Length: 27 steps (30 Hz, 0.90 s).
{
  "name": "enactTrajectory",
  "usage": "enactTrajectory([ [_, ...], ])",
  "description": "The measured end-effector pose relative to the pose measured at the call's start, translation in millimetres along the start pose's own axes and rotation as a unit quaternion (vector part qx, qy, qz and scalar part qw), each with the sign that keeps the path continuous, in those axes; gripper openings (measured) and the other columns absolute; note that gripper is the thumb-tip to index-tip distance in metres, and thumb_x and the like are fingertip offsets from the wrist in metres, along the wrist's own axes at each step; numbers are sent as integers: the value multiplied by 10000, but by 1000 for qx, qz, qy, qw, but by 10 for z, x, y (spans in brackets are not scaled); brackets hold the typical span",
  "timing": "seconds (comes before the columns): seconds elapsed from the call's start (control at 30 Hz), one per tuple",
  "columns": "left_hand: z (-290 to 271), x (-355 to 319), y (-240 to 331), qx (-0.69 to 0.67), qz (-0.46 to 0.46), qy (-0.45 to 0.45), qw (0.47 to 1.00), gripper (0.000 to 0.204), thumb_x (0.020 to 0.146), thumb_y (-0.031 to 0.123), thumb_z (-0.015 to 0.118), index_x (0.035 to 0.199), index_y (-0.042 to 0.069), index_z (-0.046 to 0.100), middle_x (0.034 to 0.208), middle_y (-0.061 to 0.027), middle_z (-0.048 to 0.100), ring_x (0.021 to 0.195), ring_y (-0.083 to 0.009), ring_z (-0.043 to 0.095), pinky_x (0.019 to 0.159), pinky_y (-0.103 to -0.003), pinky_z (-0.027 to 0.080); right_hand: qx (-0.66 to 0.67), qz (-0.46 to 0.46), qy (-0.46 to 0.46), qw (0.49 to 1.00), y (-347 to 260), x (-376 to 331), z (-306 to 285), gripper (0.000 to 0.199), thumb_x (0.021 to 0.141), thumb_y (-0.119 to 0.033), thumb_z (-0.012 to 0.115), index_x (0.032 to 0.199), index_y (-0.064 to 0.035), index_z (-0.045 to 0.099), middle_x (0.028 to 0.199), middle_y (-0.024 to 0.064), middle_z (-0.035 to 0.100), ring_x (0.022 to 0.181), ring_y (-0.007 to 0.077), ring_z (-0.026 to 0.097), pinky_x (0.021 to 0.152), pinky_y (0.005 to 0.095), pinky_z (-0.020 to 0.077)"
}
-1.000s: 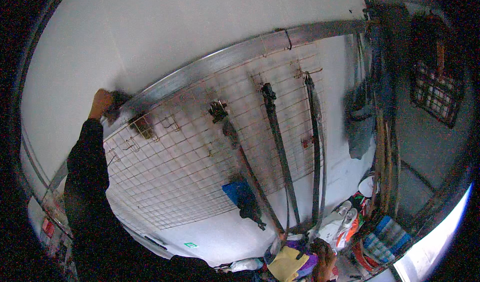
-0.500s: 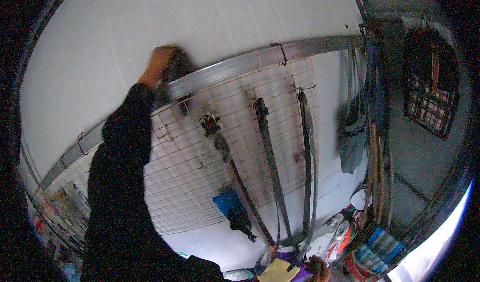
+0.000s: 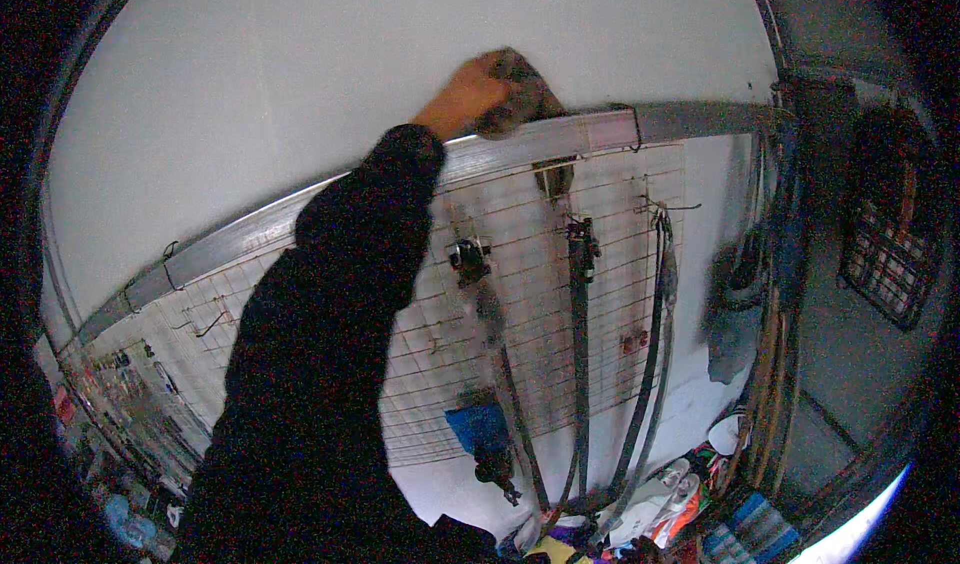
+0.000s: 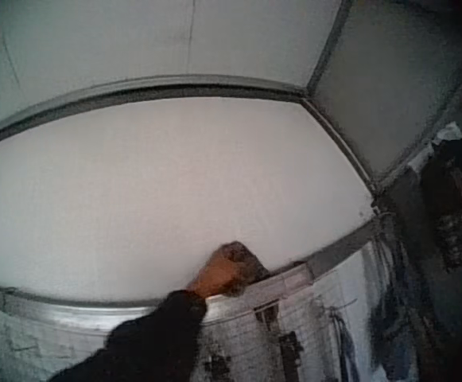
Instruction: The person wipes a metal strip on a wall with a cloth, then walks outside and washes two cloths in a metal basin of water. The person repeatedly submerges, scrubs, and wrings the cloths by hand.
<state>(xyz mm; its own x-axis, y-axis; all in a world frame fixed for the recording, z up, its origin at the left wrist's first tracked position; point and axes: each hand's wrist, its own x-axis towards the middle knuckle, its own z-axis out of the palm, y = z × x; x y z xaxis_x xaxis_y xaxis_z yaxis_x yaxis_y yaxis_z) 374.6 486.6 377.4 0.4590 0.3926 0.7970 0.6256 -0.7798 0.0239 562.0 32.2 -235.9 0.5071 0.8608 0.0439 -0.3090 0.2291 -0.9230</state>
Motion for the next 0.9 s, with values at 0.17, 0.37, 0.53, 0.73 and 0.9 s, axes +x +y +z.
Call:
enactTrajectory([
  [0.17, -1652, -665, -558, 157, -23, 145, 977, 600, 846, 182, 728, 1405, 72, 540, 1314, -179, 660, 1206, -339, 639, 1017, -417, 510, -82, 14, -12, 996, 143, 247, 136, 422, 1092, -284, 476, 1376, 14, 571, 1307, 148, 656, 1079, 273, 689, 872, 382, 559],
  [0.37, -2655, -1147, -1286, 325, -179, 234, 899, 676, 940, 335, 596, 1544, 109, 394, 1487, -217, 510, 1345, -411, 515, 1126, -465, 411, -45, 15, -31, 998, 150, 455, 223, 459, 1083, -325, 507, 1374, 24, 572, 1272, 157, 668, 1074, 261, 681, 876, 372, 560],
  [0.53, -2128, -623, -1410, 288, -85, 249, 921, 702, 934, 326, 588, 1551, 64, 380, 1552, -177, 453, 1438, -354, 425, 1198, -433, 320, -11, 11, -41, 999, 20, 483, 322, 433, 1090, -302, 494, 1354, 30, 577, 1259, 144, 674, 1054, 233, 669, 872, 368, 554],
  [0.73, -831, 272, -661, 258, 90, 145, 951, 623, 963, 393, 584, 1483, 67, 473, 1509, -180, 498, 1413, -359, 448, 1190, -482, 302, -73, 19, -31, 997, 66, 448, 321, 416, 1105, -284, 441, 1344, 20, 595, 1218, 139, 698, 998, 219, 674, 882, 346, 530],
  [0.9, 342, 725, 154, 192, 103, -9, 976, 636, 1028, 539, 436, 1486, 100, 486, 1561, -144, 455, 1449, -344, 405, 1222, -520, 198, -145, 74, 20, 986, 484, 420, -79, 388, 1107, -247, 435, 1327, 31, 591, 1203, 153, 696, 999, 225, 689, 896, 347, 542],
])
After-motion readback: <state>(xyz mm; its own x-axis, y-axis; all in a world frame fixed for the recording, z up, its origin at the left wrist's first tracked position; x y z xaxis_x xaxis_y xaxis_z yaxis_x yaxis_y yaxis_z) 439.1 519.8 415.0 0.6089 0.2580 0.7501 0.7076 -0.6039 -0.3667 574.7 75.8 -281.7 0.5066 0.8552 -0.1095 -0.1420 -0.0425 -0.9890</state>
